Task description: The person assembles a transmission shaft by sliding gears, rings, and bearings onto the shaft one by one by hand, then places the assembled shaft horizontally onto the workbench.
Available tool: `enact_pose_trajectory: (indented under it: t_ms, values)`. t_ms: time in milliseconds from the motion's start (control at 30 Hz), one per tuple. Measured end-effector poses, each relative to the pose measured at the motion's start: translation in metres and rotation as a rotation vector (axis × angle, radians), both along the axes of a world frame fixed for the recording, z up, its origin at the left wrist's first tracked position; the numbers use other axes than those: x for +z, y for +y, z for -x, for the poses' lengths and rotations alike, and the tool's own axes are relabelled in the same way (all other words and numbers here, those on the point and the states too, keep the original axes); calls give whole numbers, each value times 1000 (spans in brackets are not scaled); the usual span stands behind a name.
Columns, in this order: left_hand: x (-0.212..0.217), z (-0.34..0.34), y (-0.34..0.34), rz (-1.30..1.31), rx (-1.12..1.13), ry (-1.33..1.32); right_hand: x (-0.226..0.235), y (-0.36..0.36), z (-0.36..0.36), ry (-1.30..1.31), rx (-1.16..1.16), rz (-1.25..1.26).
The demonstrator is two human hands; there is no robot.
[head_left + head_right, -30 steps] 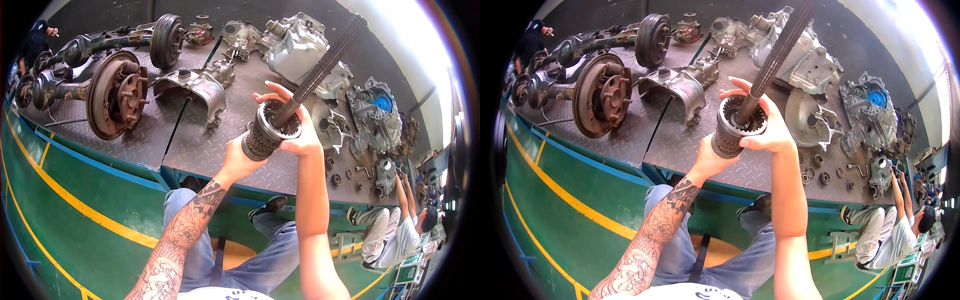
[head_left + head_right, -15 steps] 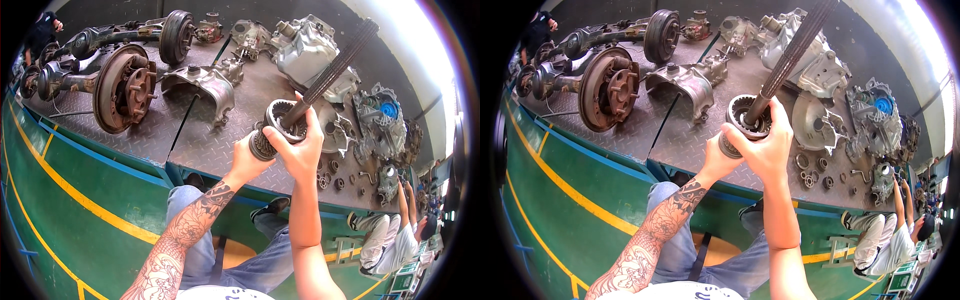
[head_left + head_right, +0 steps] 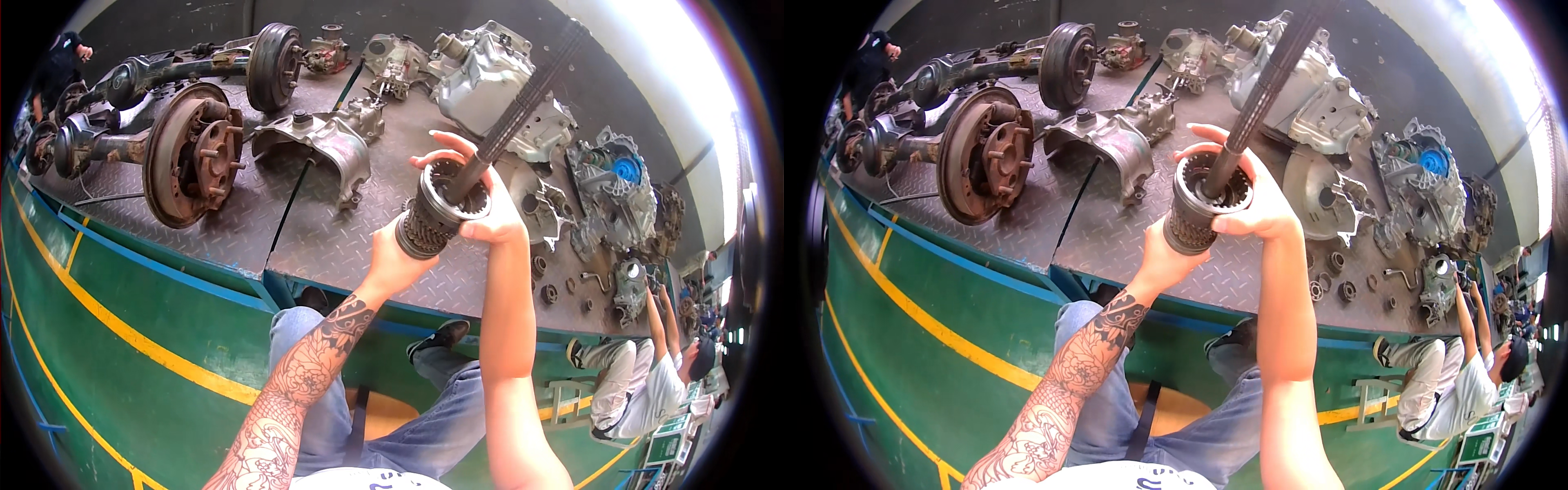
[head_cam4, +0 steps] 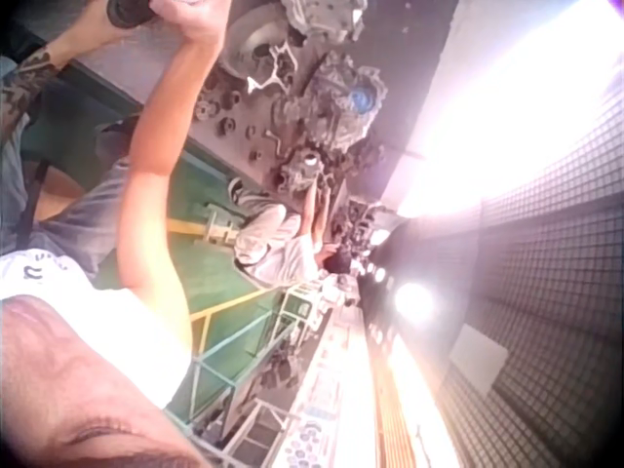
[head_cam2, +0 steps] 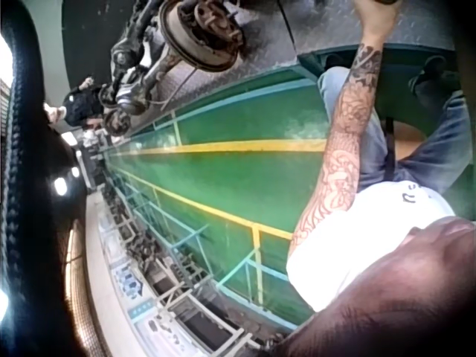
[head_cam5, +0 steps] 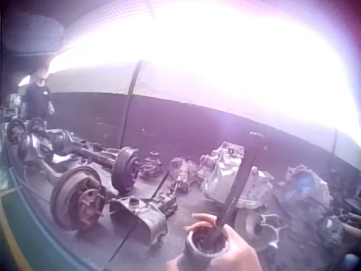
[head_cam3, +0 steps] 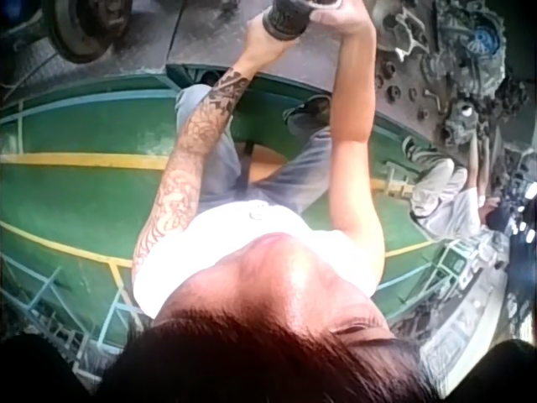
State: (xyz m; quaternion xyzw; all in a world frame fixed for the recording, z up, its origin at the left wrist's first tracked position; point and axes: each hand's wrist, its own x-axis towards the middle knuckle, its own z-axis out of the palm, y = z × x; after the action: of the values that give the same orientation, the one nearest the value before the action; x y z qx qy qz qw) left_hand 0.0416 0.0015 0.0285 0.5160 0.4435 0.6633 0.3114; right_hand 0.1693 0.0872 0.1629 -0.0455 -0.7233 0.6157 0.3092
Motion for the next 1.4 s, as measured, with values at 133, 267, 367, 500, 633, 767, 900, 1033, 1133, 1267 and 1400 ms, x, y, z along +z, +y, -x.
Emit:
enact_pose_trajectory:
  t_ms: [133, 267, 367, 500, 633, 767, 900, 1033, 1133, 1267, 1400]
  values:
    - [-7, -3, 6, -43, 77, -87, -4, -35, 10, -27, -394, -74]
    - [4, 3, 0, -5, 84, -64, -16, -70, 21, -54, -787, -287]
    - [-5, 17, -6, -41, 75, -153, -8, -95, 28, -122, -866, -529]
    - [-10, -8, 4, -113, 90, -70, 5, -103, -10, -259, -1067, -647]
    - [-1, -8, -4, -90, 63, -110, -11, -72, -5, 37, -839, -362]
    - [1, -1, -5, -59, 111, -92, -21, -60, 16, 55, -572, -101]
    - [5, -1, -3, -48, 101, -62, -29, -55, 20, 107, -569, -196]
    - [6, 3, -5, -21, 61, -105, -25, -61, 27, 102, -534, -119]
    - [9, 8, -7, -19, -8, -100, -26, -59, 24, 107, -512, -113]
    - [5, -10, -1, -66, -62, -135, -26, -54, 7, 94, -525, -140]
    - [8, 3, -4, -63, 26, -97, -26, -52, 20, 71, -522, -127]
